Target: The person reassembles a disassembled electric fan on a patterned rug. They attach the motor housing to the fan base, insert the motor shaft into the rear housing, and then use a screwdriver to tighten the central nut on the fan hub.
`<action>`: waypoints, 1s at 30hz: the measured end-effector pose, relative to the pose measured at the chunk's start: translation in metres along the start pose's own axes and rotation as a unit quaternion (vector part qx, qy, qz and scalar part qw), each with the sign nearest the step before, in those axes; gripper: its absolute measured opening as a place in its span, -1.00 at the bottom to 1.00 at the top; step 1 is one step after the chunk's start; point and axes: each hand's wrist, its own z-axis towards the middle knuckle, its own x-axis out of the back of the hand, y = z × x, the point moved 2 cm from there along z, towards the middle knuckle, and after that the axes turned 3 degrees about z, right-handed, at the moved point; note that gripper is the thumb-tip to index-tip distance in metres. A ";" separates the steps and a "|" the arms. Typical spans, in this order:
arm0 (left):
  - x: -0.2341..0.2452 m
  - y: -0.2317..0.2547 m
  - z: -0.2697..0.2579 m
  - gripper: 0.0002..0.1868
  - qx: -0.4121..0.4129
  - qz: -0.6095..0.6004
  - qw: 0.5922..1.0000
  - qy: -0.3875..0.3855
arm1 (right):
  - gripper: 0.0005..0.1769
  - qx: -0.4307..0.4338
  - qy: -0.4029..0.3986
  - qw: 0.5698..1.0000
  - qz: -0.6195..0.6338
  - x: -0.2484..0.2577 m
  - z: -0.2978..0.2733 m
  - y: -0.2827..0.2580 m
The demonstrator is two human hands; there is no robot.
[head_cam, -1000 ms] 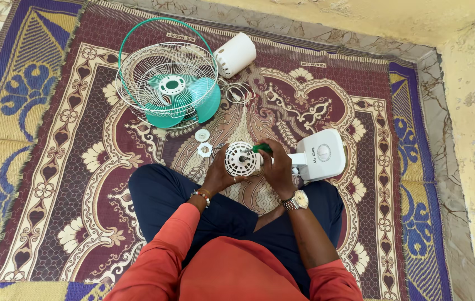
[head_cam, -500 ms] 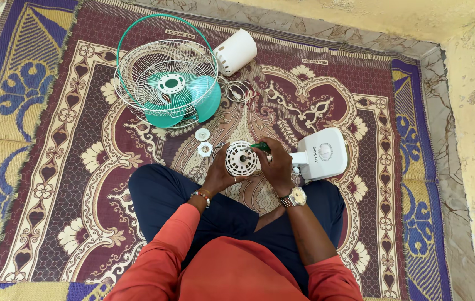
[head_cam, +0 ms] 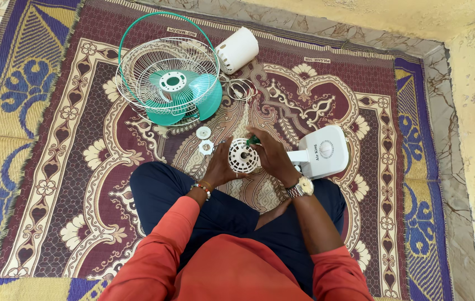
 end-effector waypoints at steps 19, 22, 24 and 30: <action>0.002 -0.007 0.010 0.38 -0.018 -0.054 0.998 0.002 | -0.72 -0.051 0.090 0.994 0.038 -0.021 0.004 0.030; 0.003 -0.006 0.012 0.41 -0.017 -0.045 0.999 0.002 | -0.72 -0.053 0.134 0.989 0.034 -0.028 0.004 0.022; 0.002 -0.007 0.013 0.40 0.002 -0.048 0.999 -0.012 | -0.72 -0.063 0.170 0.984 0.002 -0.033 0.003 0.016; 0.004 -0.005 0.012 0.38 -0.054 -0.056 0.996 0.040 | -0.77 -0.103 0.213 0.972 -0.007 -0.050 -0.003 0.015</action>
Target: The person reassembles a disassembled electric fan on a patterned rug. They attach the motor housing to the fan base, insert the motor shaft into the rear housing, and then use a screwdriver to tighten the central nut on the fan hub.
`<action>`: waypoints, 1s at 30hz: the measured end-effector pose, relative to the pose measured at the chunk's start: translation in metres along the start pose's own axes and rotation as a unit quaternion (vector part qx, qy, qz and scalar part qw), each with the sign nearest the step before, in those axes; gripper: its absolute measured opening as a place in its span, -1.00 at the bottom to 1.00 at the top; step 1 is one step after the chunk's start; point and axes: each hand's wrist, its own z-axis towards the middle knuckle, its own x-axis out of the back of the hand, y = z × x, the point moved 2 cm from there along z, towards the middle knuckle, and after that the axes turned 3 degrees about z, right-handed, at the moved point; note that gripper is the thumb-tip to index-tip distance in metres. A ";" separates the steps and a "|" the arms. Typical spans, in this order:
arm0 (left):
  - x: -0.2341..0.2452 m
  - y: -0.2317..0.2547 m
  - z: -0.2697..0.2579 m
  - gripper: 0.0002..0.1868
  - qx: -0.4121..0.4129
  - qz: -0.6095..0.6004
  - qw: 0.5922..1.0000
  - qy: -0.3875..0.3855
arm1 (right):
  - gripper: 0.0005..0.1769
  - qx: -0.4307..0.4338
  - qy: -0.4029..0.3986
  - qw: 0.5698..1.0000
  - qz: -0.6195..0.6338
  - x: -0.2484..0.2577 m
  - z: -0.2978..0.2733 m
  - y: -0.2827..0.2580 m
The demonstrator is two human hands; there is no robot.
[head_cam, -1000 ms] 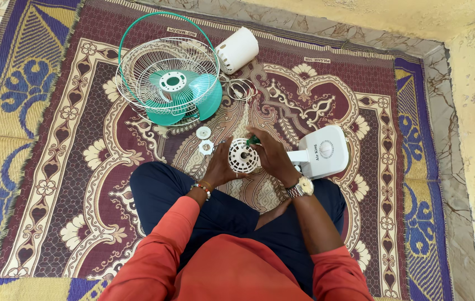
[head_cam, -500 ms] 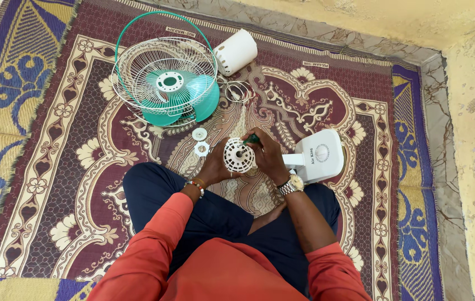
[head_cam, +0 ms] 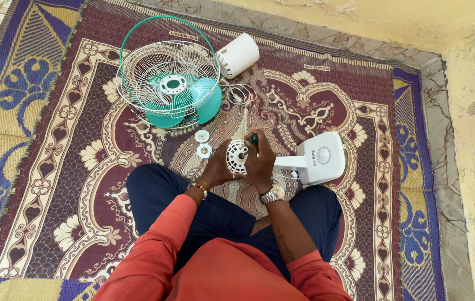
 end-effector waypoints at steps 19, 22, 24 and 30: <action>-0.006 -0.010 -0.002 0.38 -0.001 -0.003 1.000 -0.020 | -0.54 0.004 0.083 0.993 0.083 0.071 -0.036 0.003; -0.004 -0.007 -0.001 0.36 0.004 -0.005 1.000 -0.020 | -0.56 -0.012 0.032 0.998 0.045 0.066 -0.041 0.008; -0.004 -0.007 -0.002 0.36 0.014 -0.014 0.999 -0.027 | -0.58 -0.009 0.014 0.998 0.056 0.062 -0.045 0.009; -0.006 -0.008 0.000 0.38 0.003 -0.002 1.000 -0.025 | -0.63 0.009 -0.042 0.997 0.065 0.056 -0.045 0.010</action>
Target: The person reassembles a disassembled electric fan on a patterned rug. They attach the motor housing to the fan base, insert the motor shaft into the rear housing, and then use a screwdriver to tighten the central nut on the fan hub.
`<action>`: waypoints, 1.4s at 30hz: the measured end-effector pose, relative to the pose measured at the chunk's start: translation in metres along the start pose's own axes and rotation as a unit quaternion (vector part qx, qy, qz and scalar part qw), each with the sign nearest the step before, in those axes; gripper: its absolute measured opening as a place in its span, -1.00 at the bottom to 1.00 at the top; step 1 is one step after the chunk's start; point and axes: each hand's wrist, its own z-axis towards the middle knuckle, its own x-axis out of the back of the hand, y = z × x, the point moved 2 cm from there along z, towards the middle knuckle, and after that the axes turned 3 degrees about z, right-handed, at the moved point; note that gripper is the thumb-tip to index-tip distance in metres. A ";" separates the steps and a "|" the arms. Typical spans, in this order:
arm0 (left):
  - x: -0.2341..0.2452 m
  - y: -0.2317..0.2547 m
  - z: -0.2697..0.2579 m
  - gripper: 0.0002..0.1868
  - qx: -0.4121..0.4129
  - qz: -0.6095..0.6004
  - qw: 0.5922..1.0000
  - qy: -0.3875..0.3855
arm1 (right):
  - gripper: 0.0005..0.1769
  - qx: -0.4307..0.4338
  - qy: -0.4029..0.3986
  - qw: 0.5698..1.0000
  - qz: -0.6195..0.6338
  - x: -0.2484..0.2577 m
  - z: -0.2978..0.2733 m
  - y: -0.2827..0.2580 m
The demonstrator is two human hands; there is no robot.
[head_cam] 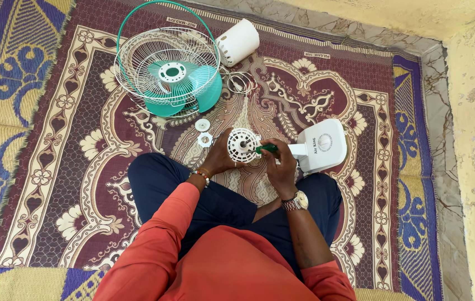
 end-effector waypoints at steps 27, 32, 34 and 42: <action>-0.001 -0.003 0.001 0.39 0.013 -0.002 1.000 -0.005 | -0.60 0.045 -0.093 0.994 -0.043 -0.004 0.014 -0.012; -0.001 -0.004 0.002 0.40 -0.014 -0.002 1.000 0.000 | -0.62 0.099 -0.133 0.985 -0.041 -0.009 0.019 -0.012; -0.001 -0.004 0.000 0.40 -0.013 -0.004 1.000 0.001 | -0.65 0.116 -0.156 0.980 -0.049 -0.012 0.018 -0.008; 0.003 0.000 -0.002 0.37 0.007 -0.035 0.999 -0.009 | -0.55 0.147 -0.297 0.932 -0.150 -0.015 0.016 -0.001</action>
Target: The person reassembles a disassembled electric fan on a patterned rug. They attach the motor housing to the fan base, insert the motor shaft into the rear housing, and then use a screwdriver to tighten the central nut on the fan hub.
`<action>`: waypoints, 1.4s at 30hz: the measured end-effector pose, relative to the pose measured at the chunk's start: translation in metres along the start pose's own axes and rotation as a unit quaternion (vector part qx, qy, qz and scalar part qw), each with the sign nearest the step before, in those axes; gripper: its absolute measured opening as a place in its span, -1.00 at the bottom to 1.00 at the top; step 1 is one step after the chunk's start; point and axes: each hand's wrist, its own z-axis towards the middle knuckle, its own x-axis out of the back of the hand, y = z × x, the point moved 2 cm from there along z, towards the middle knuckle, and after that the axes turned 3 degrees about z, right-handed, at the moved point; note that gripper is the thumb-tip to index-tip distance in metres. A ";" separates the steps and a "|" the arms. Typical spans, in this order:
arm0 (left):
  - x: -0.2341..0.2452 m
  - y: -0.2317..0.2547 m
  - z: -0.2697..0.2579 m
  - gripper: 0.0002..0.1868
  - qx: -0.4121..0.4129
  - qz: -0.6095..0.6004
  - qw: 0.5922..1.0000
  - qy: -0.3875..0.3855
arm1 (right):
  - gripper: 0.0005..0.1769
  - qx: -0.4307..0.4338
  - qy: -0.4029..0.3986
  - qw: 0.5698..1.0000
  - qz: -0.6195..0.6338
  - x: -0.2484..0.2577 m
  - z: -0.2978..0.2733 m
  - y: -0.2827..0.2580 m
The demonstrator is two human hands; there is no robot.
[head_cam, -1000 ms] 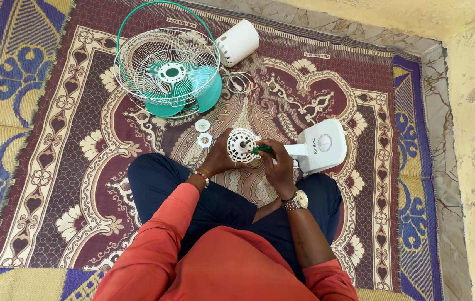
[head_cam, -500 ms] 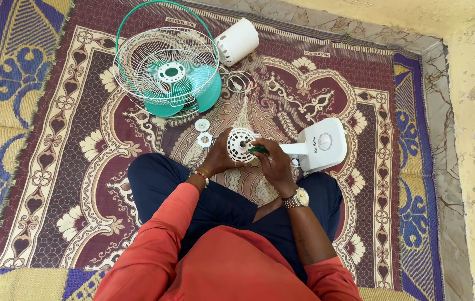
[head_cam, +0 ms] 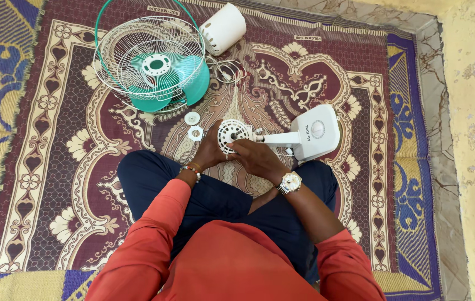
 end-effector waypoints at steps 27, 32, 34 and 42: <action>-0.003 0.000 -0.003 0.47 0.032 0.037 0.999 -0.012 | -0.76 -0.174 0.050 0.975 0.127 -0.007 -0.009 0.035; -0.005 -0.003 -0.005 0.47 0.038 0.036 0.998 -0.017 | -0.79 -0.108 0.017 0.984 0.138 -0.004 -0.006 0.037; -0.006 -0.003 -0.003 0.46 0.022 0.036 0.999 -0.008 | -0.78 -0.098 0.013 0.985 0.139 -0.003 -0.006 0.041; -0.008 -0.006 -0.004 0.44 0.017 0.038 0.999 0.003 | -0.79 -0.205 0.146 0.957 0.146 -0.017 -0.022 0.033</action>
